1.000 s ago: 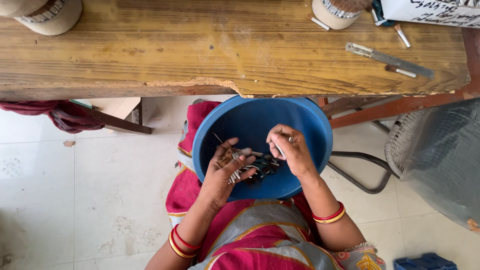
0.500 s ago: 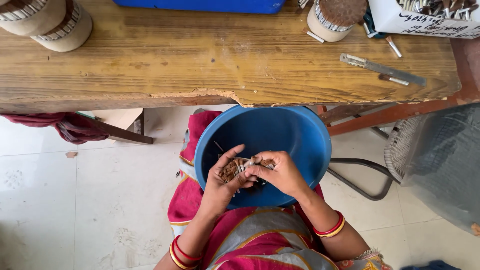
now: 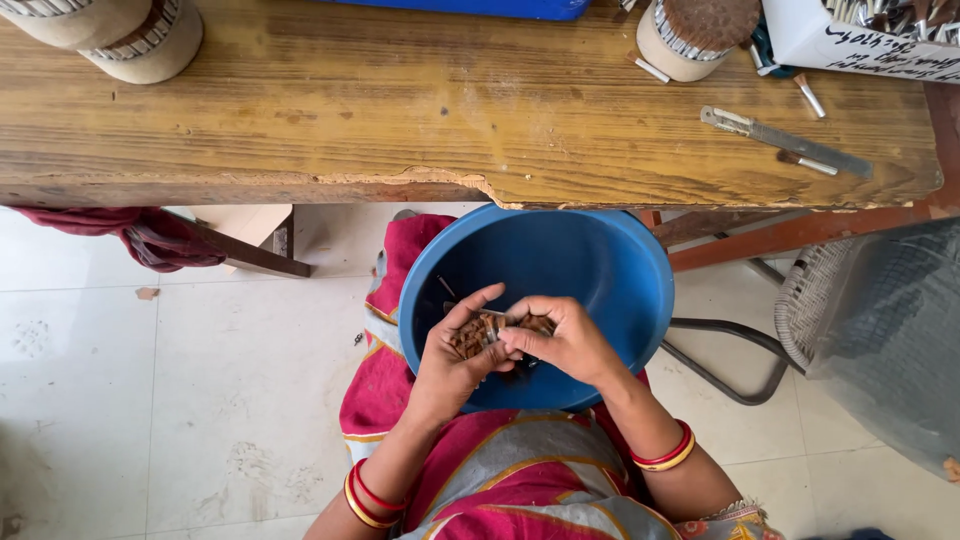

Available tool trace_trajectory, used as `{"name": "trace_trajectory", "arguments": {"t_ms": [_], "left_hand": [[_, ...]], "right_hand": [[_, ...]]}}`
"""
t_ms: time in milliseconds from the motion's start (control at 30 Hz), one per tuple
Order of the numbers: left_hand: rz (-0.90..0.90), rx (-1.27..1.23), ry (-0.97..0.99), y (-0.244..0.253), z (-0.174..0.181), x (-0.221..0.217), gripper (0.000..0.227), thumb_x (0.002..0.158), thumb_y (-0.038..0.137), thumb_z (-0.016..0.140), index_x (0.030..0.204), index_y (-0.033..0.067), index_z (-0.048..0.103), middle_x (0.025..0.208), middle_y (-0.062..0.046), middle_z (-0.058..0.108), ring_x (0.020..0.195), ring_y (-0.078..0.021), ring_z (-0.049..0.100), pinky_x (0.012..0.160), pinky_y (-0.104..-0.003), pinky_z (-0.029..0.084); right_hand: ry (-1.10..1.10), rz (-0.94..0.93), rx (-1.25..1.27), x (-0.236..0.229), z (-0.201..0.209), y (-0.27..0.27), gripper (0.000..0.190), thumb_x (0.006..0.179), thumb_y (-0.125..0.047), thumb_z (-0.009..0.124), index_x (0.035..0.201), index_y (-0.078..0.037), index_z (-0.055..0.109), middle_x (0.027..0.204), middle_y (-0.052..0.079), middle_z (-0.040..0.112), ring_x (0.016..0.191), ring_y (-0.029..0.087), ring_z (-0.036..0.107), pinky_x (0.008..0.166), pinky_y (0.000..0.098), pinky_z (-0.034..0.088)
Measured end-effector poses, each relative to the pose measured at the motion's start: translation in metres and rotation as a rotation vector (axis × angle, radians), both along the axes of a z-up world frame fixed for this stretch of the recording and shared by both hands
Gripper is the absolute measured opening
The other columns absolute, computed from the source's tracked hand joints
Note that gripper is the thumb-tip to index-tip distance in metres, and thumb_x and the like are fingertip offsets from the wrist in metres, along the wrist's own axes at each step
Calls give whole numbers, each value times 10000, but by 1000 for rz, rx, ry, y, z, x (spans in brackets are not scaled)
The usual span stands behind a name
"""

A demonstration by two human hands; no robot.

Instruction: The person sits with a blue basin on their lap and repeatedly picks up small cylindrical objects with white and brown ends. They insert these objects into a larger cylindrical holder with a brown top, which is placed on a wooden table. The person also uses scissors to trim the brown top of the holder.

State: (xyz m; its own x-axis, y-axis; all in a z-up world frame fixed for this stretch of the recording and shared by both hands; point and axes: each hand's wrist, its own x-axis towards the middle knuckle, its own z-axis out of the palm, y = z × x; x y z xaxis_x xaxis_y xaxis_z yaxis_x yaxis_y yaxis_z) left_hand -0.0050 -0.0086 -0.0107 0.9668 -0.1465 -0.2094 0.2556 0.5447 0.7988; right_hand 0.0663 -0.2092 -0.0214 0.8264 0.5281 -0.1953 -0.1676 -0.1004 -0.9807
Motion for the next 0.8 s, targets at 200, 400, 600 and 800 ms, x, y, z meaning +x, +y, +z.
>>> {"name": "trace_trajectory", "arguments": {"t_ms": [200, 400, 600, 800], "left_hand": [[43, 27, 15, 1, -3, -2, 581, 940, -23, 688, 1486, 54, 505, 1088, -75, 723, 904, -130, 713, 775, -256, 619], [18, 43, 22, 0, -4, -3, 561, 962, -17, 680, 1497, 45, 521, 1116, -110, 717, 914, -154, 715, 777, -275, 618], [-70, -47, 9, 5, 4, -1, 648, 968, -32, 615, 1568, 99, 407, 1200, -99, 707, 1008, -181, 733, 846, -284, 634], [-113, -48, -11, 6, 9, -1, 734, 969, -43, 616, 1619, 125, 318, 1189, -130, 690, 981, -206, 740, 820, -298, 628]], "right_hand": [[-45, -60, 81, -6, 28, 22, 106, 927, -84, 730, 983, 6, 739, 842, 20, 767, 761, 50, 703, 681, 203, 561], [-160, -111, 23, 8, 18, 6, 93, 963, -79, 751, 968, 13, 767, 823, 13, 728, 742, 28, 609, 647, 198, 484], [-61, -43, 113, 13, -4, -2, 156, 1024, -178, 720, 940, -46, 715, 703, -41, 639, 638, 10, 529, 564, 178, 410], [35, -99, 198, 16, -8, -3, 186, 986, -237, 721, 950, -55, 728, 701, -51, 634, 576, 10, 508, 494, 172, 358]]}}
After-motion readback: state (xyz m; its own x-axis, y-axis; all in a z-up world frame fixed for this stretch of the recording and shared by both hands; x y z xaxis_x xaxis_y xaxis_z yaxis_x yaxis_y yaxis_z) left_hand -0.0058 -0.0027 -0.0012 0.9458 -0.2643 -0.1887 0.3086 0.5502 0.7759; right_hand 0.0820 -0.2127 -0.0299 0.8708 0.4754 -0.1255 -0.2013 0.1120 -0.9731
